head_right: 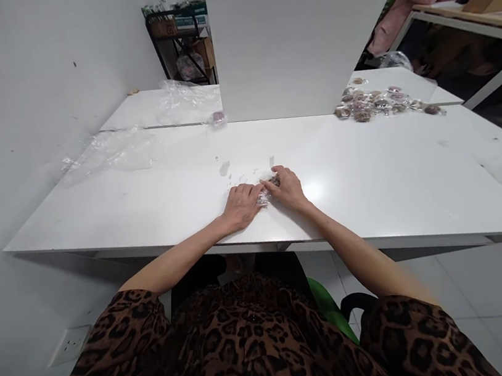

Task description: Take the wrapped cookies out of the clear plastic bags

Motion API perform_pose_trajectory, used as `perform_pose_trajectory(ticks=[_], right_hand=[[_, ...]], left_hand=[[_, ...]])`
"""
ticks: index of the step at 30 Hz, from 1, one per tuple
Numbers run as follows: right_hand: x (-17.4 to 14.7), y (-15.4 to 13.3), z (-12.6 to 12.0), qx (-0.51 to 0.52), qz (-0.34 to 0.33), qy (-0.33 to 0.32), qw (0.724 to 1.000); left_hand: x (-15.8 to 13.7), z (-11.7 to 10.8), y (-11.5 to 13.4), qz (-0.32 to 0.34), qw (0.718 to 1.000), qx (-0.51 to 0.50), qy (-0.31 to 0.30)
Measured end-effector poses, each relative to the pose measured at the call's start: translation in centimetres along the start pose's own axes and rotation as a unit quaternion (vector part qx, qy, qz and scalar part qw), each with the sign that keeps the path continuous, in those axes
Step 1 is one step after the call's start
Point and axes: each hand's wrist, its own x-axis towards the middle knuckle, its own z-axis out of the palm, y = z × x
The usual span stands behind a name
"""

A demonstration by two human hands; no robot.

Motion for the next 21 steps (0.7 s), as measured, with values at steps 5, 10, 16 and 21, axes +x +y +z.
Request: perform_pose_trajectory(ticks=[5, 10, 16, 21], right_hand=[[-0.3, -0.2, -1.2, 0.163, 0.104, 0.034, 0.981], [-1.0, -1.7, -1.1, 0.488, 0.15, 0.086, 0.856], [-2.9, -5.7, 1.3, 0.575, 0.132, 0.14, 0.796], [-3.9, -6.7, 1.7, 0.562, 0.138, 0.173, 0.797]], left_hand=[[0.7, -0.6, -0.8, -0.07, 0.988, -0.118, 0.064], [1.0, -0.9, -1.3, -0.157, 0.892, -0.41, 0.109], [2.7, 0.4, 2.2, -0.18, 0.753, -0.629, 0.064], [2.6, 0.3, 3.6, -0.127, 0.739, -0.661, 0.031]])
